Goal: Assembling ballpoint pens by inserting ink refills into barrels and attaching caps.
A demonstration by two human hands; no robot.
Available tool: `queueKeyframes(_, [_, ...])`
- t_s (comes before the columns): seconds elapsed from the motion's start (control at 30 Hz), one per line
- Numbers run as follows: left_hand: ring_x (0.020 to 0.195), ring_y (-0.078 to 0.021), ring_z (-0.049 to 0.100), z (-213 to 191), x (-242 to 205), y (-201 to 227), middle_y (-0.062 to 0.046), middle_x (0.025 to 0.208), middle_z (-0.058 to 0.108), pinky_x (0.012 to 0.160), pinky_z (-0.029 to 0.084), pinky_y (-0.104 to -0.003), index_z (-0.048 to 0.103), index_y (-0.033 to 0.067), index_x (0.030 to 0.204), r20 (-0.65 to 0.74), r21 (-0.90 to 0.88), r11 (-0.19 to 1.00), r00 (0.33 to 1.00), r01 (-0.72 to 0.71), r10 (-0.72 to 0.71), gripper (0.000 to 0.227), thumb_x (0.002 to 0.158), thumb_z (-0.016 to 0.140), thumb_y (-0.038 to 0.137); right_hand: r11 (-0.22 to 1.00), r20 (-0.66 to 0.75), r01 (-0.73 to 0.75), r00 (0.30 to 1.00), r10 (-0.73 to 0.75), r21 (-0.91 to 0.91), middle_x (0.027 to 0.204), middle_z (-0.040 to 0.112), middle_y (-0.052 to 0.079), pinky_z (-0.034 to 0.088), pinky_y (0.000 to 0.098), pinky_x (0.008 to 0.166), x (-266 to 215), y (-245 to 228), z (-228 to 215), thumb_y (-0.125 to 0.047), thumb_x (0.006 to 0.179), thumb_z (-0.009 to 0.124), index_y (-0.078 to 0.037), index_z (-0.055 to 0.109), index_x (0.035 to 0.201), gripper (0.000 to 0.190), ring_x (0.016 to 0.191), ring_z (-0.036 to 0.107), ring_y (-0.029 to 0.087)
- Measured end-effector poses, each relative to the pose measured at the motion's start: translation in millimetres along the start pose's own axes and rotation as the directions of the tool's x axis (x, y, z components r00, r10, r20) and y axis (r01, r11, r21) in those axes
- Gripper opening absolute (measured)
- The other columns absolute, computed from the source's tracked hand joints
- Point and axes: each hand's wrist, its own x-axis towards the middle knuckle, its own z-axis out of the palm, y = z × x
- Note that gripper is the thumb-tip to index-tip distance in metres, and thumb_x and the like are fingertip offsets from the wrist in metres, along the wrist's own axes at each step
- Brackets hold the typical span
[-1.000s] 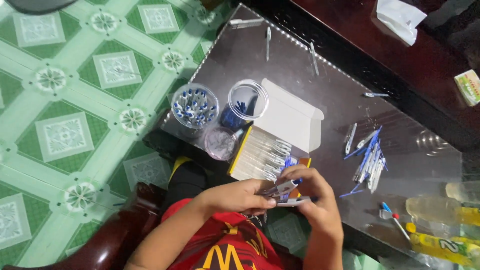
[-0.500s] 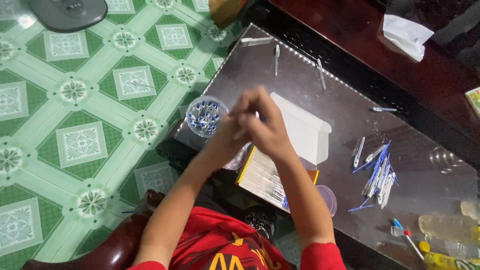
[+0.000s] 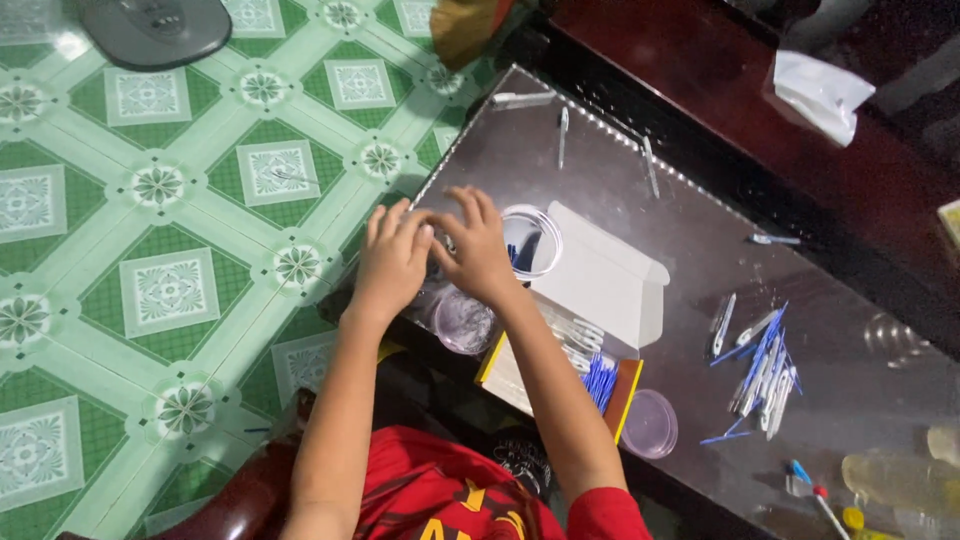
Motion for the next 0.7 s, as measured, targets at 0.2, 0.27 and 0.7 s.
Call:
queueKeyframes(0.2, [0.143,-0.0463,0.038,-3.3,-1.3,5.0,-0.017,0.146,0.052,0.114,0.032,-0.066,0.064,0.0057,0.13,-0.013,0.116,0.993,1.0,0.0,0.001,0.059,0.104,0.056,0.058,0.986,-0.333,-0.105,0.932,0.143,0.129,0.127,0.061,0.016,0.04,0.0496,0.111,-84.8,-30.9,-52.1,-0.017,0.091,0.075,-0.012,0.071,0.122,0.032,0.125,0.057,0.038])
queueKeyframes(0.27, [0.144,-0.0458,0.036,1.3,-0.1,6.0,-0.017,0.146,0.052,0.114,0.031,-0.065,0.064,0.0042,0.13,-0.083,0.113,0.993,0.996,-0.029,0.039,0.054,0.105,0.058,0.051,0.969,-0.384,-0.246,0.892,0.241,0.036,0.113,0.064,0.011,0.042,0.0479,0.104,-160.6,-18.9,-57.9,-0.017,0.09,0.074,-0.014,0.073,0.111,0.022,0.111,0.058,0.034])
queueKeyframes(0.7, [0.135,-0.0484,0.049,200.7,-90.8,92.8,-0.023,0.132,0.059,0.101,0.045,-0.055,0.058,0.0083,0.138,0.518,-0.074,0.746,0.613,-0.662,0.596,0.053,0.086,0.063,0.013,0.255,-0.105,-0.907,0.305,0.947,-0.335,0.101,0.073,0.017,0.055,0.0471,0.095,-334.7,43.4,-77.7,-0.017,0.084,0.071,-0.015,0.073,0.121,0.038,0.111,0.064,0.037])
